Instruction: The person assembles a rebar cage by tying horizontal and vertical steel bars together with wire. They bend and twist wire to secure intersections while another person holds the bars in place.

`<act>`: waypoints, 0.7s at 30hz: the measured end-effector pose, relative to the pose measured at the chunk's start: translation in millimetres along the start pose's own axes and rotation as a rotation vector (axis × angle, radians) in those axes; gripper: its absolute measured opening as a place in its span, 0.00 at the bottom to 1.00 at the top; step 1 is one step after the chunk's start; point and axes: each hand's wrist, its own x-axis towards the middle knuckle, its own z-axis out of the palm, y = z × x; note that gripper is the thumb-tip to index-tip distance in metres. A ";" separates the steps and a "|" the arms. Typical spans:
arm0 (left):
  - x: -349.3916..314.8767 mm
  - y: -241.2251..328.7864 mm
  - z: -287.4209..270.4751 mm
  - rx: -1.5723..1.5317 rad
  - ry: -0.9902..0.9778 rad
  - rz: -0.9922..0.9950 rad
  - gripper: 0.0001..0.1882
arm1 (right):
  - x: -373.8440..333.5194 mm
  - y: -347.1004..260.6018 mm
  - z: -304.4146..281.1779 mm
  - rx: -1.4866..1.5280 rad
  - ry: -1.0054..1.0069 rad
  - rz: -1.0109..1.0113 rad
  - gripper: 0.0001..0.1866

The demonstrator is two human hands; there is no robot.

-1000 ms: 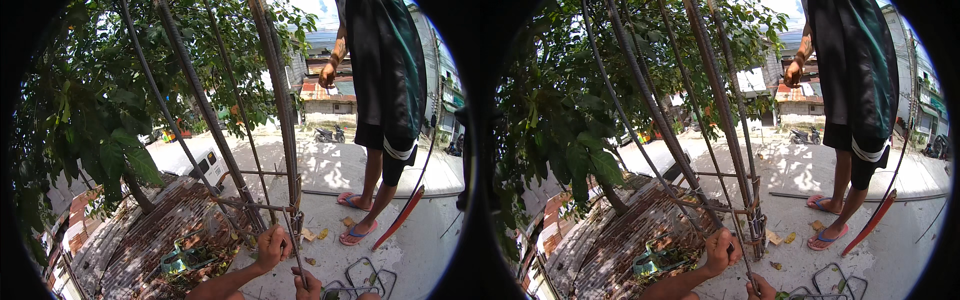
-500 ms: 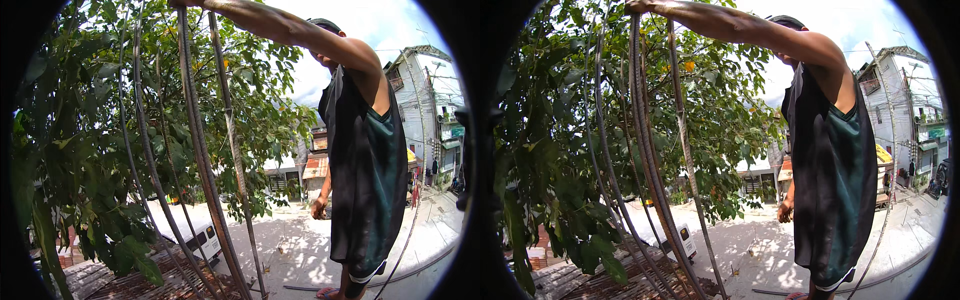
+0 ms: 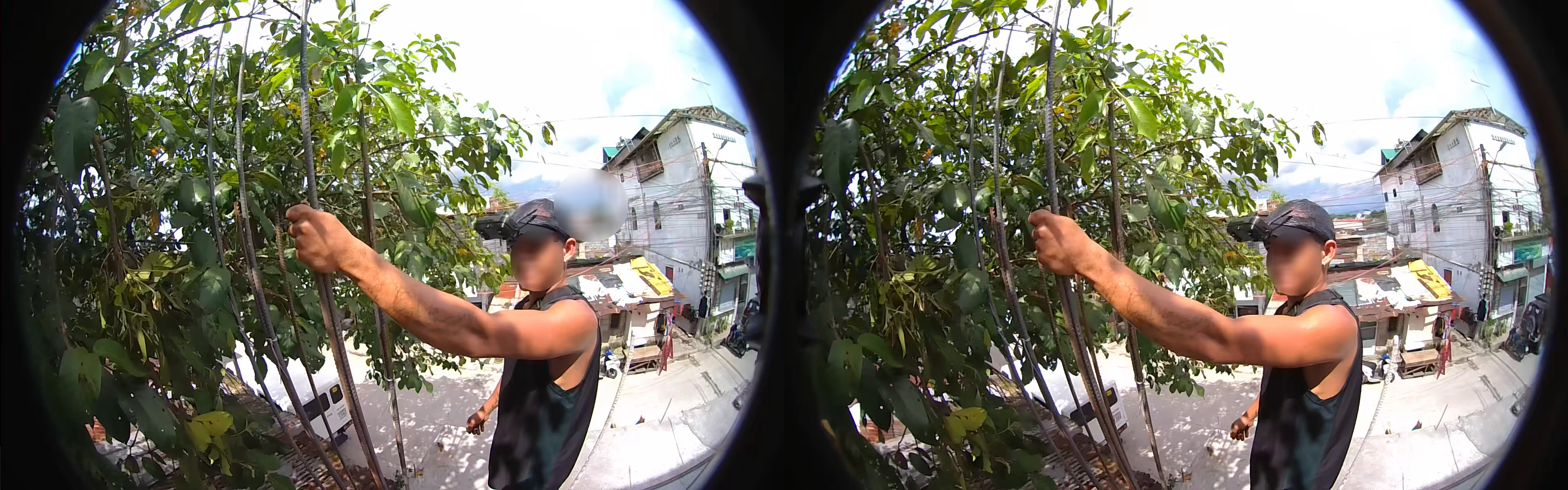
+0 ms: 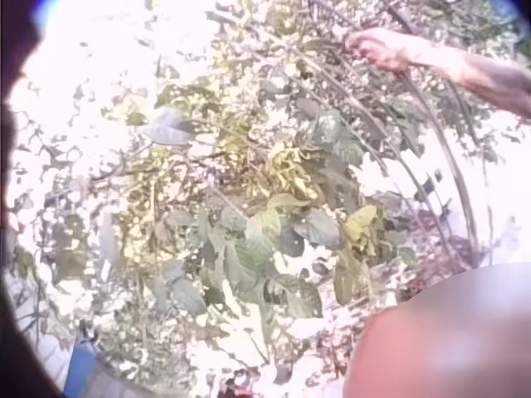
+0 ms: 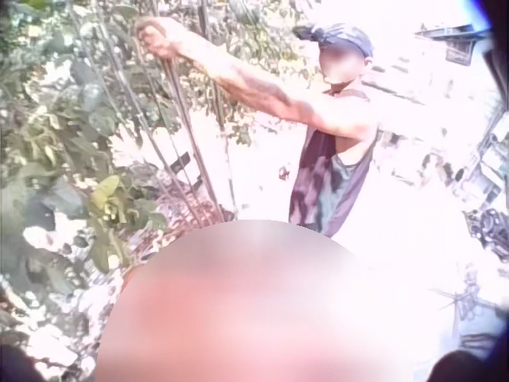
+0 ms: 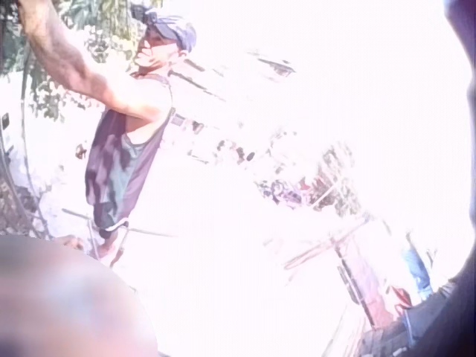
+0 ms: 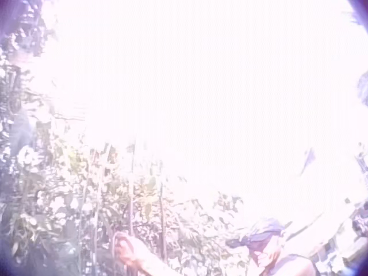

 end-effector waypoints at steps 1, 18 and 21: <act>1.4 8.9 17.7 -0.138 0.136 -0.079 0.15 | -4.2 -13.5 -6.2 -0.022 -0.001 0.004 0.15; -61.7 87.1 -66.6 -0.162 -0.590 -0.459 0.20 | -60.3 -33.6 -44.6 -0.443 0.029 -0.243 0.15; -91.4 136.9 -65.3 -0.629 -0.020 -0.349 0.18 | -50.2 -62.7 -11.9 -0.209 0.149 -0.220 0.15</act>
